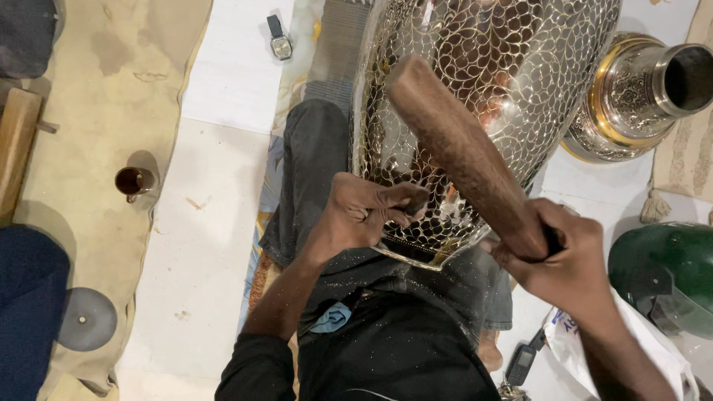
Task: The person sits on the floor with a large engraved brass vase held between their legs. They hold a small punch against the vase surface with one hand and strike it with a wooden mallet in the other hand, repeatedly tapping to work the metal decoration, repositioning the punch on different spots of the vase.
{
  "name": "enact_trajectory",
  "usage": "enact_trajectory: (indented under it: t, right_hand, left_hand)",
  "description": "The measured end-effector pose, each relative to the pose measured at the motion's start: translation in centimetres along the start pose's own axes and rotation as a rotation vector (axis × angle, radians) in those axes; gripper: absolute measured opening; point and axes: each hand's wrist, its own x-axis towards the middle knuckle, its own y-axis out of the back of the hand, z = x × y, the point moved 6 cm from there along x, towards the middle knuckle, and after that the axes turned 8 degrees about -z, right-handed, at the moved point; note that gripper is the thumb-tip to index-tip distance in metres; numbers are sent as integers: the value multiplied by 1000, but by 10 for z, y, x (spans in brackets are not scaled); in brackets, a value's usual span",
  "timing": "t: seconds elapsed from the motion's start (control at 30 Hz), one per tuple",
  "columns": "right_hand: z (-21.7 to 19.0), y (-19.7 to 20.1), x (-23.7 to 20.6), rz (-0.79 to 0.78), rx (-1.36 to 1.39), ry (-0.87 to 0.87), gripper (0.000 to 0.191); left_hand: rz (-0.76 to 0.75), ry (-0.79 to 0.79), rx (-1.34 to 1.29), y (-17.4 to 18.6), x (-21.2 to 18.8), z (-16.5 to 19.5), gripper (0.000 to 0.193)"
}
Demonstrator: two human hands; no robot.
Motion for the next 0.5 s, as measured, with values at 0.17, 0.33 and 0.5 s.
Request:
enact_trajectory:
  t: [0.17, 0.33, 0.5]
  right_hand:
    - [-58, 26, 20, -95, -86, 150, 28]
    - [-76, 39, 21, -523, -1090, -241, 22]
    - [-85, 32, 26, -460, -735, -159, 29]
  left_hand:
    - [1, -71, 57, 3, -4, -4, 65]
    - [8, -34, 84, 6, -6, -5, 66]
    - [37, -127, 33, 7, 0, 4, 60]
